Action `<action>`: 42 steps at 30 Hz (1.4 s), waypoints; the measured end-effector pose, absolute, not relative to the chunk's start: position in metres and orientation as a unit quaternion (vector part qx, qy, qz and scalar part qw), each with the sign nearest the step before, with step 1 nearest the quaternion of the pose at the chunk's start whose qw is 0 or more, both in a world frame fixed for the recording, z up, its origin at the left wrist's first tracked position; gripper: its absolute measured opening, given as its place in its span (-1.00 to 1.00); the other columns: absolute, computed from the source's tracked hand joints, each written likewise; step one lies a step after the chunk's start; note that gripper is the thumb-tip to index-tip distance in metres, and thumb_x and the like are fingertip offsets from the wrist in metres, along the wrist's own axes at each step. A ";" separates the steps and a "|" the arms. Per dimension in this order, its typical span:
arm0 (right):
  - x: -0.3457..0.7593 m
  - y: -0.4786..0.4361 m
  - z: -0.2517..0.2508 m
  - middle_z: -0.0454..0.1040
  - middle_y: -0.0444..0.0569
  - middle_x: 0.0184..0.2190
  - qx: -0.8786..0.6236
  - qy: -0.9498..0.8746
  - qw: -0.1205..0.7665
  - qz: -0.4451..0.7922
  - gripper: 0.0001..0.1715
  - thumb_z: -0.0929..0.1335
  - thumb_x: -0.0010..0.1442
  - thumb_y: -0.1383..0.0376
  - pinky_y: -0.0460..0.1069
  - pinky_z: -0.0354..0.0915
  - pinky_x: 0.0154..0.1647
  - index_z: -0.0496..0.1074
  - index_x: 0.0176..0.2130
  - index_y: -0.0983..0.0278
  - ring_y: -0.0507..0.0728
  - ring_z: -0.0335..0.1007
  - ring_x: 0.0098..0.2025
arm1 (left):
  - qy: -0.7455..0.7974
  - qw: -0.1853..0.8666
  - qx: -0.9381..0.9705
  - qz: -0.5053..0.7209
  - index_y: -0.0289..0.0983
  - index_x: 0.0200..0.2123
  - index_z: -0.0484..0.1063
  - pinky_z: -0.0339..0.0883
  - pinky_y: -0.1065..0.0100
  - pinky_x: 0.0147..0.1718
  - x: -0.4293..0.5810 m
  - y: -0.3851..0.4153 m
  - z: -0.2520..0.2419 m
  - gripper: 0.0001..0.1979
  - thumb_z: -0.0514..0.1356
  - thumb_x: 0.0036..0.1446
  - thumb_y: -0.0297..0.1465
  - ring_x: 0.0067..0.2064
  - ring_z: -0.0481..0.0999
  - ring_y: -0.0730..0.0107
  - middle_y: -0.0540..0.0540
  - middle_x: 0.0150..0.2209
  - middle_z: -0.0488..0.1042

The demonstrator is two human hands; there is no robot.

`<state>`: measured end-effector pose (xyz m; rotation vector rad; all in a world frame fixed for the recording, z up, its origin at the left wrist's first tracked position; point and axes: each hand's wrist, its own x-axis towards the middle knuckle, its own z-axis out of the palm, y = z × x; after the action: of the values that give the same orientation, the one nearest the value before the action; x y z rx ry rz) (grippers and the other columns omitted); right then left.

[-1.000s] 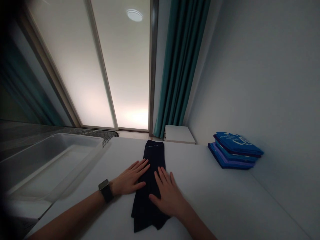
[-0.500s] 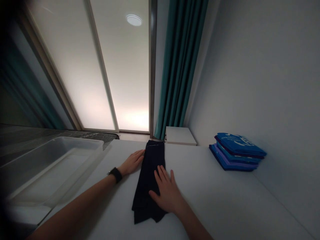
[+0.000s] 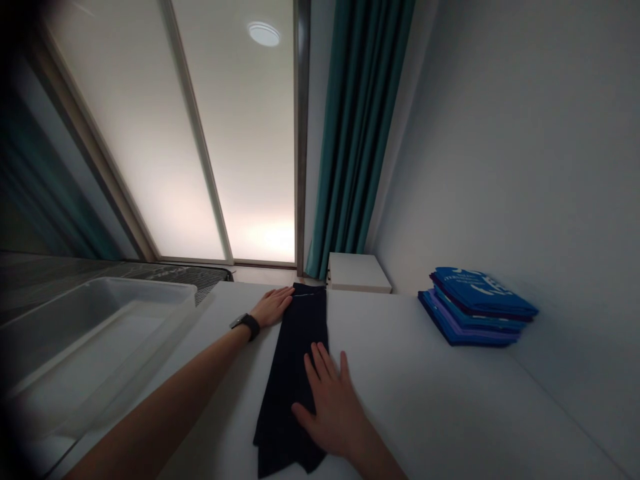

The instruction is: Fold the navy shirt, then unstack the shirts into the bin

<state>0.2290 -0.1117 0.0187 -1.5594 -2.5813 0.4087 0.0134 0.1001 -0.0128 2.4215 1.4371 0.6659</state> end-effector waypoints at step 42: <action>0.162 -0.100 0.034 0.41 -0.03 -0.26 -0.417 -0.906 0.058 -0.042 -0.75 0.30 0.09 0.45 0.05 0.21 -0.26 0.29 -0.18 0.26 0.16 0.36 -0.26 | 0.548 0.215 0.758 0.280 -0.19 -0.31 0.55 0.25 0.35 -0.18 0.014 0.097 0.000 -0.67 0.05 0.17 -0.15 -0.27 0.51 0.28 -0.01 -0.38 0.57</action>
<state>0.1621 -0.1004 0.0342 -1.2637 -2.7454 -0.1280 0.0140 0.0966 -0.0004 2.1026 1.5195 0.7754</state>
